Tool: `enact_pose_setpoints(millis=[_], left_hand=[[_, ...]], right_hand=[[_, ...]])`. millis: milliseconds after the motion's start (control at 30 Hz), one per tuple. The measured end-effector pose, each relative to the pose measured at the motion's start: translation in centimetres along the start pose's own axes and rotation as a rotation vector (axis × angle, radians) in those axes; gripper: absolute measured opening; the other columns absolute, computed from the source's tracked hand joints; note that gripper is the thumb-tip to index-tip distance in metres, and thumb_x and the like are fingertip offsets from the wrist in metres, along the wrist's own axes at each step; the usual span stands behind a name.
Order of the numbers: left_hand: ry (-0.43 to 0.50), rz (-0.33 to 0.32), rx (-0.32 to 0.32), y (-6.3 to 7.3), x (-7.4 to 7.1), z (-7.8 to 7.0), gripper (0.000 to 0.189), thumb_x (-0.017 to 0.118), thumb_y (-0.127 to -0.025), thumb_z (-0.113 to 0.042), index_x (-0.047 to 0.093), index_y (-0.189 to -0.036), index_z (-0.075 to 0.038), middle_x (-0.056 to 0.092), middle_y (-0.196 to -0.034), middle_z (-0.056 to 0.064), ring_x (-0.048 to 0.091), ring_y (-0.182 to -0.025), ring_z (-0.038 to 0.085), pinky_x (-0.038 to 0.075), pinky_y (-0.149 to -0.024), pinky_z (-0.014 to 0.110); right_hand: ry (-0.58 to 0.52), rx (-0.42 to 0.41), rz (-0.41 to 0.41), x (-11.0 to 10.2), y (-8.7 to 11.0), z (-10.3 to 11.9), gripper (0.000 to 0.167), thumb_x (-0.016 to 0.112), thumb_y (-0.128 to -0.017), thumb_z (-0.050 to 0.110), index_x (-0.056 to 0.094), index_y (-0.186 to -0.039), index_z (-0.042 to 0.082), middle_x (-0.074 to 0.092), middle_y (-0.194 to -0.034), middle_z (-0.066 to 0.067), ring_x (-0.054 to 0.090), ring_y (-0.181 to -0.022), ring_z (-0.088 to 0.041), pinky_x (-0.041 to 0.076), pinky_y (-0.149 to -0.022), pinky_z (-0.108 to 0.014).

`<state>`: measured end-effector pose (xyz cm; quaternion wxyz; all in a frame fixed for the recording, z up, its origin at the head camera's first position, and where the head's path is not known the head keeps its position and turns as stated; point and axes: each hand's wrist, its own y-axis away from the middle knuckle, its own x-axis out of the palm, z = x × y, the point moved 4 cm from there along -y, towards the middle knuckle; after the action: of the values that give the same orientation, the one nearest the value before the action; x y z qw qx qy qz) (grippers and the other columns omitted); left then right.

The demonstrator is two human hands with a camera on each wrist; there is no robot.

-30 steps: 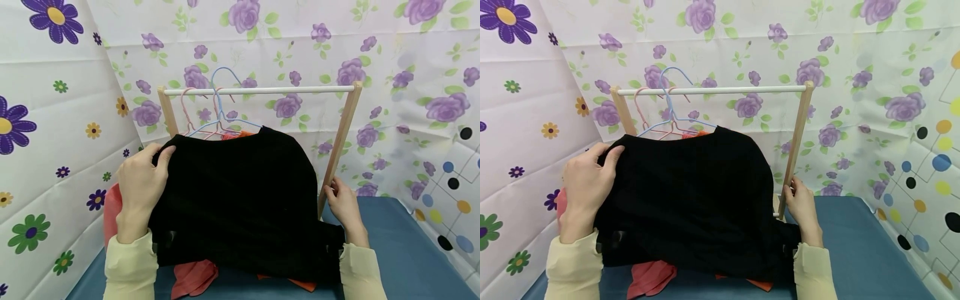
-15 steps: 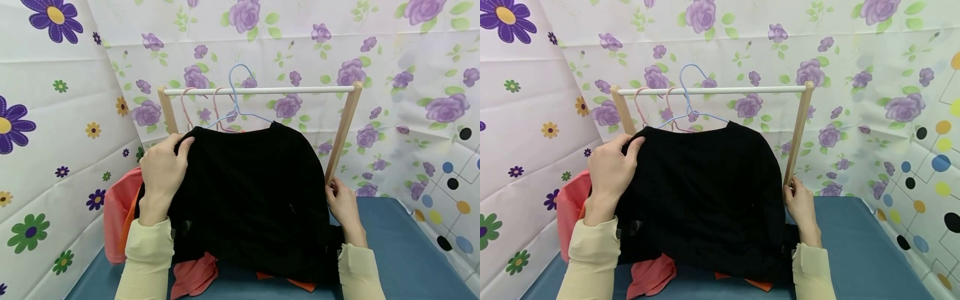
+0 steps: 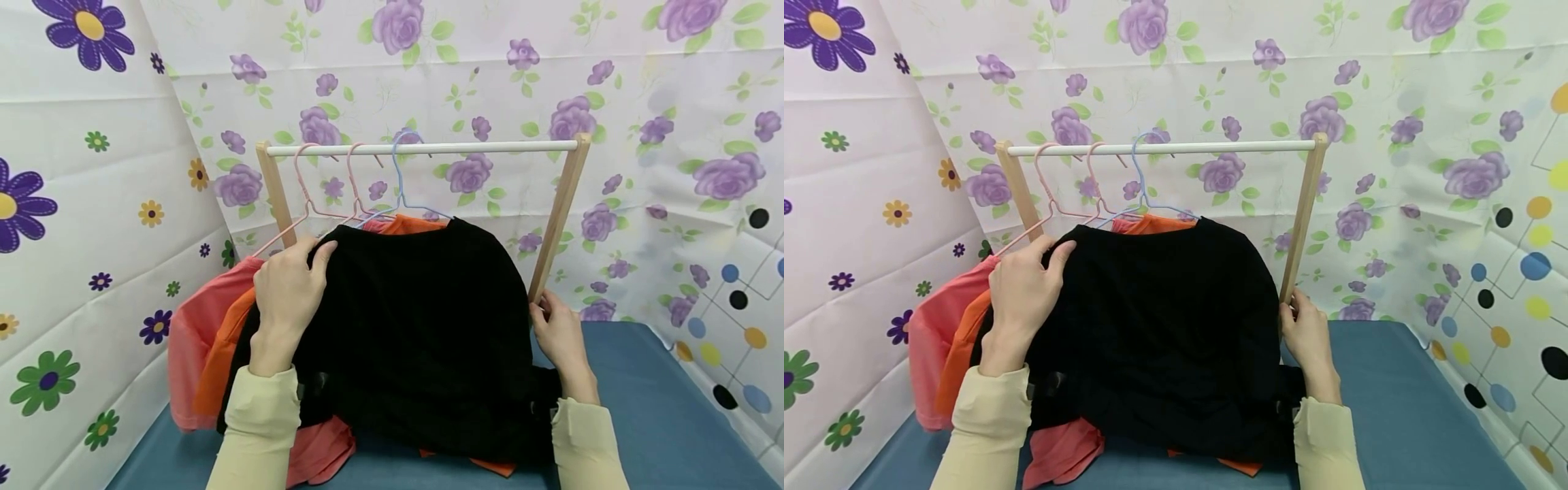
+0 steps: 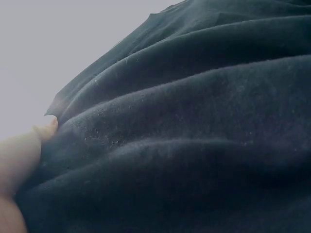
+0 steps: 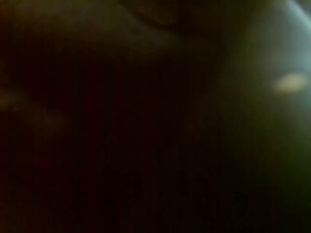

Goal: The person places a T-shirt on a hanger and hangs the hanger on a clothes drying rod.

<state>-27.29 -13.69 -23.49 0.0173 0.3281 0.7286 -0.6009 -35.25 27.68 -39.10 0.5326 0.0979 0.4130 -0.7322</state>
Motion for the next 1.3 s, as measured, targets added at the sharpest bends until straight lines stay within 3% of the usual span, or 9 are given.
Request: enact_pose_setpoints(millis=[400, 667, 1067, 1233, 1300], left_hand=[[-0.017, -0.013, 0.012, 2.0, 0.7, 1.0, 0.030, 0.064, -0.095, -0.038, 0.066, -0.083, -0.010, 0.055, -0.059, 0.010, 0.057, -0.054, 0.036, 0.038, -0.045, 0.045], [0.009, -0.064, 0.050, 2.1, 0.4, 1.2, 0.027, 0.066, -0.094, -0.035, 0.072, -0.093, -0.009, 0.065, -0.075, 0.009, 0.063, -0.064, 0.037, 0.043, -0.050, 0.048], [0.016, -0.042, 0.081, 2.2, 0.3, 0.6, 0.024, 0.064, -0.096, -0.032, 0.071, -0.101, -0.010, 0.063, -0.077, 0.007, 0.060, -0.061, 0.031, 0.042, -0.049, 0.045], [-0.005, -0.044, 0.081, 2.5, -0.4, 0.4, 0.024, 0.062, -0.097, -0.031, 0.070, -0.106, -0.010, 0.066, -0.089, 0.008, 0.063, -0.073, 0.032, 0.047, -0.052, 0.047], [-0.005, -0.037, 0.084, 2.7, -0.7, 0.4, 0.023, 0.061, -0.098, -0.027, 0.069, -0.108, -0.008, 0.065, -0.094, 0.010, 0.062, -0.082, 0.032, 0.049, -0.060, 0.048]], right_hand=[[-0.010, 0.001, 0.027, 0.8, 0.1, 0.0, 0.039, 0.048, -0.103, 0.013, 0.048, -0.139, -0.001, 0.059, -0.124, -0.030, 0.063, -0.105, -0.042, 0.050, -0.084, -0.055], [-0.020, -0.003, 0.080, 0.4, -0.2, 0.4, 0.042, 0.046, -0.105, 0.018, 0.044, -0.142, -0.002, 0.056, -0.128, -0.030, 0.061, -0.108, -0.042, 0.051, -0.080, -0.054], [-0.060, 0.014, 0.189, -0.3, 0.6, 0.3, 0.056, 0.043, -0.106, 0.026, 0.024, -0.154, 0.004, 0.043, -0.144, -0.028, 0.053, -0.120, -0.043, 0.048, -0.088, -0.055], [-0.013, 0.006, 0.262, -0.2, 1.2, 0.6, 0.060, 0.041, -0.106, 0.030, 0.017, -0.156, 0.007, 0.038, -0.148, -0.027, 0.051, -0.123, -0.043, 0.047, -0.089, -0.056], [0.024, 0.004, 0.296, -0.3, 1.5, 0.8, 0.061, 0.041, -0.106, 0.031, 0.015, -0.156, 0.007, 0.036, -0.148, -0.027, 0.049, -0.125, -0.044, 0.045, -0.090, -0.058]])
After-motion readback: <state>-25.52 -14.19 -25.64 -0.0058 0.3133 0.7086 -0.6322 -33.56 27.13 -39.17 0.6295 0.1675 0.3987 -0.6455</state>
